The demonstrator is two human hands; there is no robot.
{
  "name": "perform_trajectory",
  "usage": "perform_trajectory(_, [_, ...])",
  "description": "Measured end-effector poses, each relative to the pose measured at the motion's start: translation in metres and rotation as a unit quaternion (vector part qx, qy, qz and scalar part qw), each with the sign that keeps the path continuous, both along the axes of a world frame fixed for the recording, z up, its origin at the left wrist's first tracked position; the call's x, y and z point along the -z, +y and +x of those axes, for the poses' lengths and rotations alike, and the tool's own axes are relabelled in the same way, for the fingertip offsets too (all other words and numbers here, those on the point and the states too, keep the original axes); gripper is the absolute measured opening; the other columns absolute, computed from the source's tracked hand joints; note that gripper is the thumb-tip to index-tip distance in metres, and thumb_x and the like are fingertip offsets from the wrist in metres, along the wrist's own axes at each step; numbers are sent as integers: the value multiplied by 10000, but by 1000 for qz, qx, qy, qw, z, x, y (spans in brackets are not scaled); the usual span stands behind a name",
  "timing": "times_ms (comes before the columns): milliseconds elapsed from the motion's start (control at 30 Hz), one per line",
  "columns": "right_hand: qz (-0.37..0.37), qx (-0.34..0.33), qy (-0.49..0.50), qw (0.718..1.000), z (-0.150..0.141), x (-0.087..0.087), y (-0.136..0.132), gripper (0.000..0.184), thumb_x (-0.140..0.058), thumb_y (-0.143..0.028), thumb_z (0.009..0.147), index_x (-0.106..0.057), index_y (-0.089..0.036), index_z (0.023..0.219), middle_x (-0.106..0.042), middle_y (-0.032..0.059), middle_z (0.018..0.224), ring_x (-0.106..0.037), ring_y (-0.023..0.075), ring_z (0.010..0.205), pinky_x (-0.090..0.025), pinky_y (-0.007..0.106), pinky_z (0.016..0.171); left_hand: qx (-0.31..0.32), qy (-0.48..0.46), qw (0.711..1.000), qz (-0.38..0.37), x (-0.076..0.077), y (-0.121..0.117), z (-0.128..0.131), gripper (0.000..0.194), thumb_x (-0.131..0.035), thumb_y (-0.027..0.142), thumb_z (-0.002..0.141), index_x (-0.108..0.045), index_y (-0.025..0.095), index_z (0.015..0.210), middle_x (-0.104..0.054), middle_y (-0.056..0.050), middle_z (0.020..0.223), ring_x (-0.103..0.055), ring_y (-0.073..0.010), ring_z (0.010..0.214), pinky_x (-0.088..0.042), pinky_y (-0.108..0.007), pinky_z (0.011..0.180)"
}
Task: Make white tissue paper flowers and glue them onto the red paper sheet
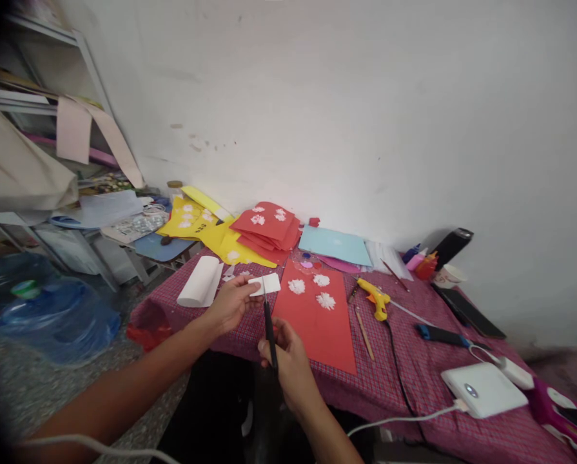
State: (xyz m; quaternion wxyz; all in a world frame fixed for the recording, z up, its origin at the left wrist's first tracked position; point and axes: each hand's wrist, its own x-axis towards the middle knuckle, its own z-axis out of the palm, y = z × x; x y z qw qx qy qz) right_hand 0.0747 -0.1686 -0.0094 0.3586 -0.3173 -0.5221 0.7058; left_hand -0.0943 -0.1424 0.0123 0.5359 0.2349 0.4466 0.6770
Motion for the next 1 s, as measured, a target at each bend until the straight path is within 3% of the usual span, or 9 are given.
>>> perform_trajectory(567, [-30,-5,-2,1000,-6,2,4,400,-766,-319,736,-598,-197,1078,-591,13,855,-549,122,687,-493,256,621,8,26,999,-19,2,5,-10,249,-722,226,688,-545,167,853,-669,-26,751,-648,-148,596,-522,-276,589])
perform_trajectory(1000, [-20,12,-2,1000,-9,4,10,360,-738,-283,733,-610,-185,1056,-580,1,785,-528,115,628,-458,229,533,8,39,999,-15,-1,9,-10,231,-721,220,680,-565,159,840,-674,-35,730,-650,-148,596,-522,-265,578])
